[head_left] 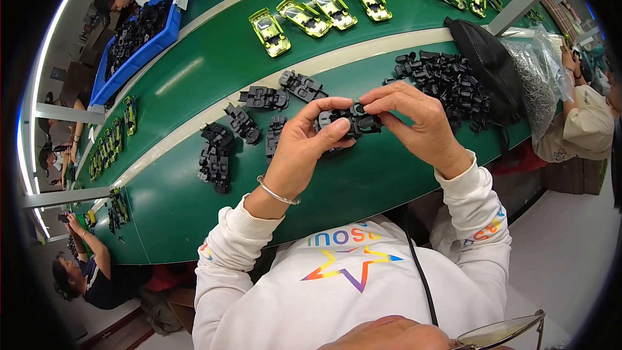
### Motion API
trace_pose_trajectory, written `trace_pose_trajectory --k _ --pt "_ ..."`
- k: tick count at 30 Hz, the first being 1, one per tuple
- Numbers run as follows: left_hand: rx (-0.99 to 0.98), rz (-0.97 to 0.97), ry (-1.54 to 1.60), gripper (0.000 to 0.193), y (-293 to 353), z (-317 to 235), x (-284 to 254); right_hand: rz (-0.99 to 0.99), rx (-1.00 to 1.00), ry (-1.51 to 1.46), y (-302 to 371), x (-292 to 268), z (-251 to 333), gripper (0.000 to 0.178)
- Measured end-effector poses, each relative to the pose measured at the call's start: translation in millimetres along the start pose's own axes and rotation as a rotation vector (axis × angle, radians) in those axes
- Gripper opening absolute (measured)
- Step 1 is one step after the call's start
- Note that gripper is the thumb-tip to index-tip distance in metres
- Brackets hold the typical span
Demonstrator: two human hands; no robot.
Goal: The person assembles toy cars by snapping black plastic components together, fitting the assembled components into toy car bodies, and placing the assembled cars on the table.
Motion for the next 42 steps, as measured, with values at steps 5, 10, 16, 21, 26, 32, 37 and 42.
trace_pose_trajectory --k 5,10,16,21,26,32,37,42 --pt "0.052 -0.037 0.008 0.039 -0.6 -1.4 -5.0 0.02 -0.007 -0.002 -3.4 -2.0 2.9 0.026" --pt "0.109 -0.069 -0.116 0.041 -1.8 -3.6 -1.0 0.111 -0.023 0.002 -7.2 5.2 8.4 0.038" --pt "0.211 -0.084 -0.061 0.042 -0.9 -5.5 -3.6 0.137 0.225 -0.304 0.9 9.4 -10.9 0.042" --pt "0.273 -0.064 -0.081 0.039 1.1 -13.0 6.8 0.112 0.42 -0.501 8.4 18.9 -23.1 0.047" --pt "0.39 -0.053 -0.257 0.038 3.2 -11.3 2.3 0.102 0.624 -0.834 12.2 31.8 -28.5 0.041" --pt "0.438 -0.05 -0.346 0.037 7.2 -10.2 6.6 0.161 0.793 -0.898 19.9 41.7 -29.8 0.036" --pt "0.244 -0.067 -0.222 0.038 -0.7 -0.9 -4.1 0.196 0.805 -0.936 24.4 46.5 -34.2 0.034" --pt "0.306 -0.083 -0.378 0.037 0.5 -5.6 -0.7 0.154 0.789 -0.893 21.9 54.3 -40.3 0.029"
Point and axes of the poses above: each hand's wrist, its own y-axis away from the middle knuckle, its own x-axis out of the palm, z = x × y, the point moved 7 cm from there along -y, towards the middle knuckle, and after that the axes turned 8 degrees about y, right-handed, at the moved point
